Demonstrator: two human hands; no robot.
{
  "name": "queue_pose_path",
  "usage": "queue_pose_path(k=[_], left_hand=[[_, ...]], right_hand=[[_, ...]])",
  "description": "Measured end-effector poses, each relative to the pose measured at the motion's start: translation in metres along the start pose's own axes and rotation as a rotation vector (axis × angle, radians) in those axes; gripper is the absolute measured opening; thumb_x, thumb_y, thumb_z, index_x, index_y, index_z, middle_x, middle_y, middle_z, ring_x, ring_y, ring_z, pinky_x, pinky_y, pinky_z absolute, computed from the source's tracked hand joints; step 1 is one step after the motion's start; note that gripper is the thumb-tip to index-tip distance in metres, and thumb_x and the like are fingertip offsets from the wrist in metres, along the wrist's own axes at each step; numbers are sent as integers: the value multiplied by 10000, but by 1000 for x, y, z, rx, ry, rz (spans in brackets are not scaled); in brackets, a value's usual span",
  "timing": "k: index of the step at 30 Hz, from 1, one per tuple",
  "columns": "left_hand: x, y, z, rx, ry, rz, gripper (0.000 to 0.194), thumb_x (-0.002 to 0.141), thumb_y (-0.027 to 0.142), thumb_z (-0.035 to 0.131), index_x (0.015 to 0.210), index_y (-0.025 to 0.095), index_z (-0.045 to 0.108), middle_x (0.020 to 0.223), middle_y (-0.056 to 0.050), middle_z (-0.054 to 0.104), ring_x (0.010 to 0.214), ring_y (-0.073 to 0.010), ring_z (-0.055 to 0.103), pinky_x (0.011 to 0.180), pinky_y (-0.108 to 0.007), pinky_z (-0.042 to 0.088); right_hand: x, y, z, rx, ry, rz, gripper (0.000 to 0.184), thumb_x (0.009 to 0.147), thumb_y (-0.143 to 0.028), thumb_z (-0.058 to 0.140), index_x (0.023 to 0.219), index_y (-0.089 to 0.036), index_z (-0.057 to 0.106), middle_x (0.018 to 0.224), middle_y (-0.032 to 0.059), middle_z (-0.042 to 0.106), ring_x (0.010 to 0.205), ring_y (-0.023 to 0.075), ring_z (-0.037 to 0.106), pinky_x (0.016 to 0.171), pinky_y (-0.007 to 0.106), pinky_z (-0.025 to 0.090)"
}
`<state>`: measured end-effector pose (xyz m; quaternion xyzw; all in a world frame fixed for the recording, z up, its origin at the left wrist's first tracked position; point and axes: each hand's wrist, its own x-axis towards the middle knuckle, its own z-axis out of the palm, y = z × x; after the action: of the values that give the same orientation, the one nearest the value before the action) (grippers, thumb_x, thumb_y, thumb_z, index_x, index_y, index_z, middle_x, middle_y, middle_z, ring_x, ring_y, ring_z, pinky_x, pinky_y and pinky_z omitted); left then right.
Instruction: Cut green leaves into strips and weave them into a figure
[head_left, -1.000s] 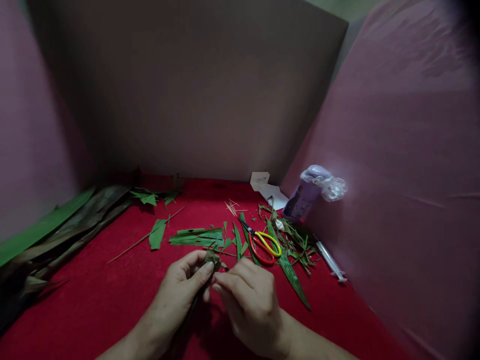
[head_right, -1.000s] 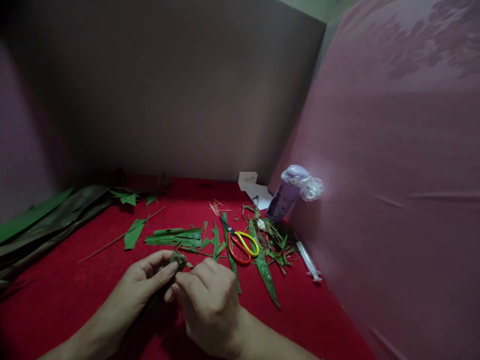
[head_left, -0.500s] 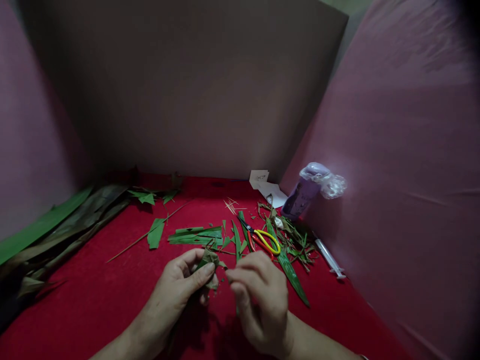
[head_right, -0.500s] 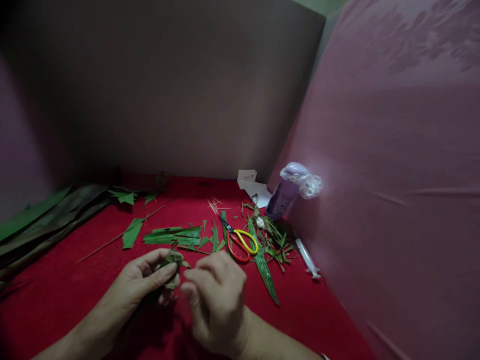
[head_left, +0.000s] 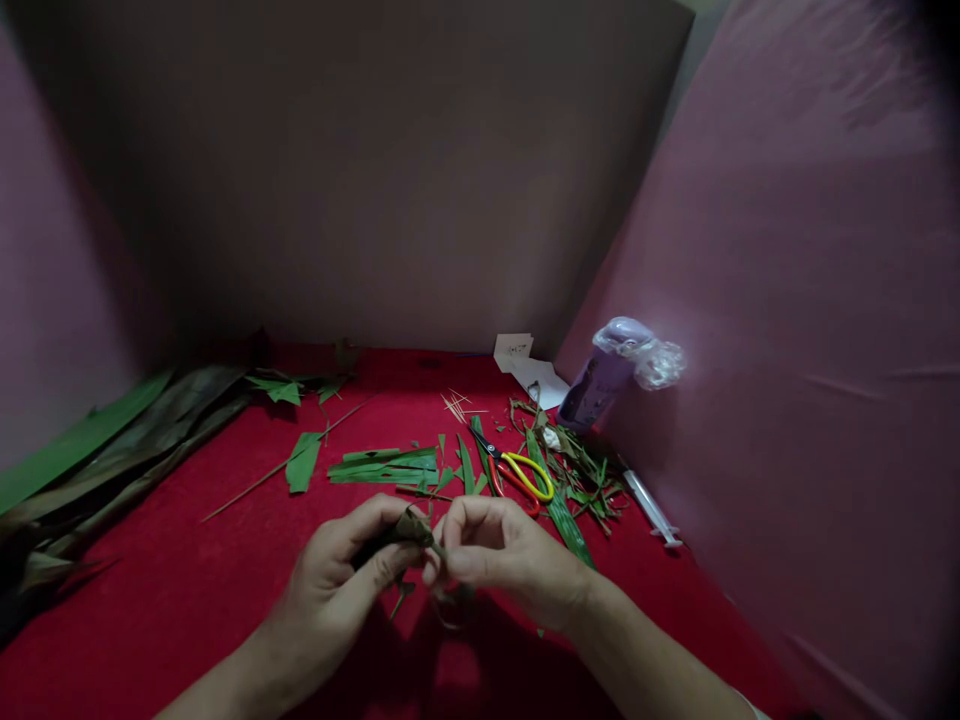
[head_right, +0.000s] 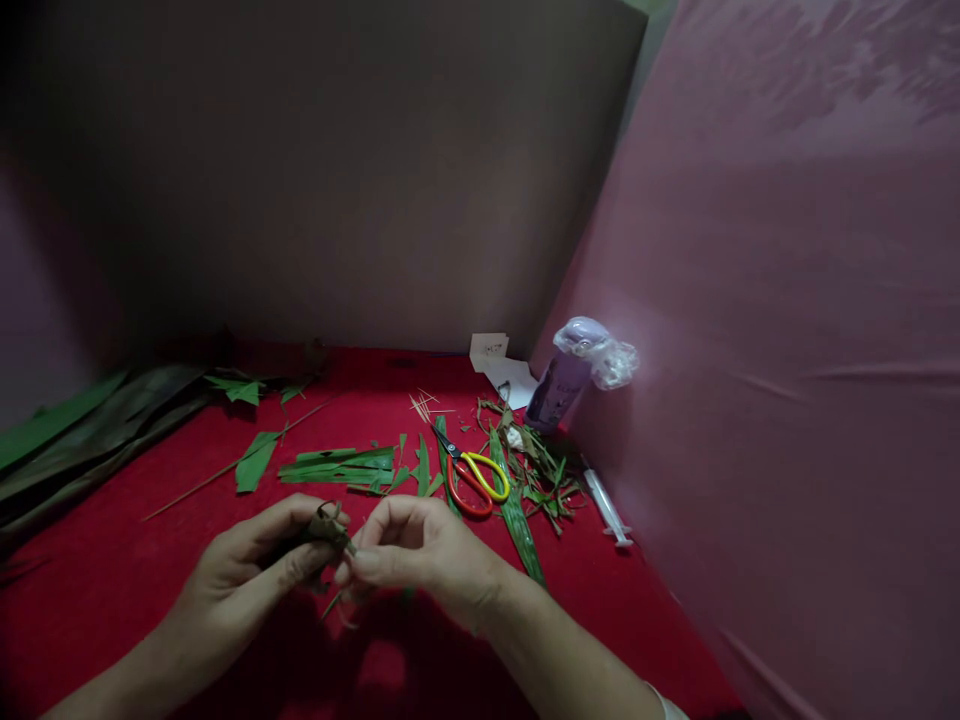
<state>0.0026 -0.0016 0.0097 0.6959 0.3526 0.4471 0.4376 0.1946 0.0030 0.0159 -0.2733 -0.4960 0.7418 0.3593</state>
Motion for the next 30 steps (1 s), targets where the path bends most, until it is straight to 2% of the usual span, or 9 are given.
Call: queue_pose_path(k=[3, 5, 7, 10, 11, 19, 22, 25, 30], left_hand=[[-2, -2, -4, 290, 59, 301, 237, 838, 70, 496, 991, 241, 553, 815, 4, 670, 696, -123, 645, 644, -195, 519], [-3, -2, -8, 488, 91, 542, 247, 829, 48, 484, 997, 219, 542, 817, -24, 693, 705, -143, 660, 668, -236, 533], [-3, -1, -13, 647, 122, 756, 204, 842, 61, 469, 963, 200, 556, 818, -53, 719, 750, -168, 671, 726, -294, 542], [-2, 6, -16, 767, 159, 908, 156, 867, 96, 455, 918, 175, 579, 811, -85, 743, 782, -190, 678, 747, -345, 551], [-1, 9, -16, 794, 106, 926, 126, 853, 96, 494, 899, 175, 581, 796, -84, 747, 762, -191, 682, 719, -337, 559], [1, 11, -17, 807, 63, 953, 134, 863, 87, 491, 892, 177, 585, 816, -75, 745, 747, -185, 667, 653, -327, 555], [-1, 13, -16, 846, 43, 971, 151, 885, 89, 461, 887, 160, 595, 838, -88, 738, 775, -188, 657, 687, -340, 545], [-4, 18, -12, 911, 72, 928, 176, 880, 77, 476, 843, 182, 612, 808, -57, 737, 762, -173, 652, 731, -347, 537], [-3, 21, -7, 988, 121, 1021, 189, 851, 71, 518, 757, 186, 635, 734, -27, 736, 683, -149, 650, 733, -319, 544]], right_hand=[[-7, -10, 7, -326, 90, -147, 196, 731, -261, 708, 718, -164, 539, 705, 10, 579, 633, 119, 540, 605, 252, 431], [-12, -16, 12, -766, 142, -450, 63, 796, -156, 602, 748, -170, 564, 732, 29, 595, 689, 140, 541, 672, 289, 435], [-16, -21, 14, -1060, 149, -713, 111, 822, -81, 516, 787, -167, 575, 763, 51, 600, 735, 160, 537, 687, 313, 428], [-18, -21, 15, -1276, 209, -877, 140, 816, -48, 495, 805, -163, 573, 773, 58, 597, 728, 166, 528, 671, 322, 422], [-18, -21, 14, -1313, 226, -899, 140, 817, -50, 492, 801, -166, 568, 766, 54, 598, 717, 163, 528, 667, 321, 421], [-16, -18, 10, -1285, 168, -893, 158, 848, -63, 415, 808, -185, 507, 772, 38, 622, 709, 151, 560, 722, 340, 418], [-17, -18, 10, -1101, 192, -774, 29, 876, -197, 492, 880, -183, 517, 774, 38, 599, 720, 160, 553, 701, 322, 442], [-17, -18, 10, -973, 173, -615, 216, 884, -315, 531, 1033, -159, 539, 804, 44, 611, 740, 163, 557, 709, 315, 457], [-15, -24, 9, -1014, 45, -639, 81, 885, -214, 532, 869, -171, 598, 759, 26, 625, 706, 142, 557, 742, 328, 439]])
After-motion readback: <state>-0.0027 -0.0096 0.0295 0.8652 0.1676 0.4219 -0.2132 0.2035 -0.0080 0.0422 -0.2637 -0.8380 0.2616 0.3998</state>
